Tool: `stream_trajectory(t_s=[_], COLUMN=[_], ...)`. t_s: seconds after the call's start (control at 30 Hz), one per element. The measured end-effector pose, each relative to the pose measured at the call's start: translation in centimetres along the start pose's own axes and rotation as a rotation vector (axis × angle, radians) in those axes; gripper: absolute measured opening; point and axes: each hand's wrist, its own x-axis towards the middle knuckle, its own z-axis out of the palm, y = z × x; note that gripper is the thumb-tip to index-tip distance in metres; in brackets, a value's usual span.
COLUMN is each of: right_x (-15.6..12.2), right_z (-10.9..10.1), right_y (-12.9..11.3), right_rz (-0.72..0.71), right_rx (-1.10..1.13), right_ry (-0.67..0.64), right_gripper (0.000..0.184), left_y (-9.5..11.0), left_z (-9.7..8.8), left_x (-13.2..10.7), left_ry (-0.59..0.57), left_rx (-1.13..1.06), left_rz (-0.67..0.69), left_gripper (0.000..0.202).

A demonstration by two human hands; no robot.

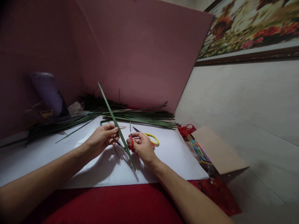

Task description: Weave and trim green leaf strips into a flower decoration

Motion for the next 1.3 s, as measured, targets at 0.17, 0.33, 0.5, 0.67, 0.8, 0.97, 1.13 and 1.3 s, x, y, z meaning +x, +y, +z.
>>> stream_trajectory(t_s=[0.17, 0.33, 0.5, 0.67, 0.8, 0.97, 1.13, 1.3], right_x=[-0.1, -0.2, -0.2, -0.2, -0.6, -1.4, -1.0, -0.1], right_z=[-0.1, -0.2, -0.5, -0.2, 0.3, 0.6, 0.4, -0.3], right_y=[0.0, 0.1, 0.2, 0.0, -0.5, -1.2, -1.0, -0.3], right_rz=[0.024, 0.123, 0.161, 0.169, -0.037, -0.422, -0.401, -0.054], right_rx=[-0.049, -0.051, 0.057, 0.075, -0.043, -0.181, -0.199, -0.033], right_ry=[-0.005, -0.13, -0.202, -0.181, -0.104, 0.024, 0.061, -0.023], right_gripper=[0.036, 0.039, 0.041, 0.043, 0.036, 0.025, 0.024, 0.034], left_y=[0.0, 0.1, 0.3, 0.3, 0.8, 1.3, 0.9, 0.1], left_z=[-0.2, -0.3, -0.1, -0.1, 0.1, 0.3, 0.4, 0.6], left_x=[0.2, 0.2, 0.1, -0.3, -0.6, -1.1, -1.1, -1.0], left_ry=[0.031, 0.011, -0.084, -0.162, -0.195, -0.233, -0.25, -0.344], left_rx=[-0.03, -0.091, -0.158, -0.165, -0.195, -0.21, -0.115, -0.057], left_rz=[0.012, 0.063, 0.147, 0.188, 0.194, 0.217, 0.201, 0.132], left_gripper=[0.011, 0.01, 0.009, 0.007, 0.005, 0.007, 0.011, 0.013])
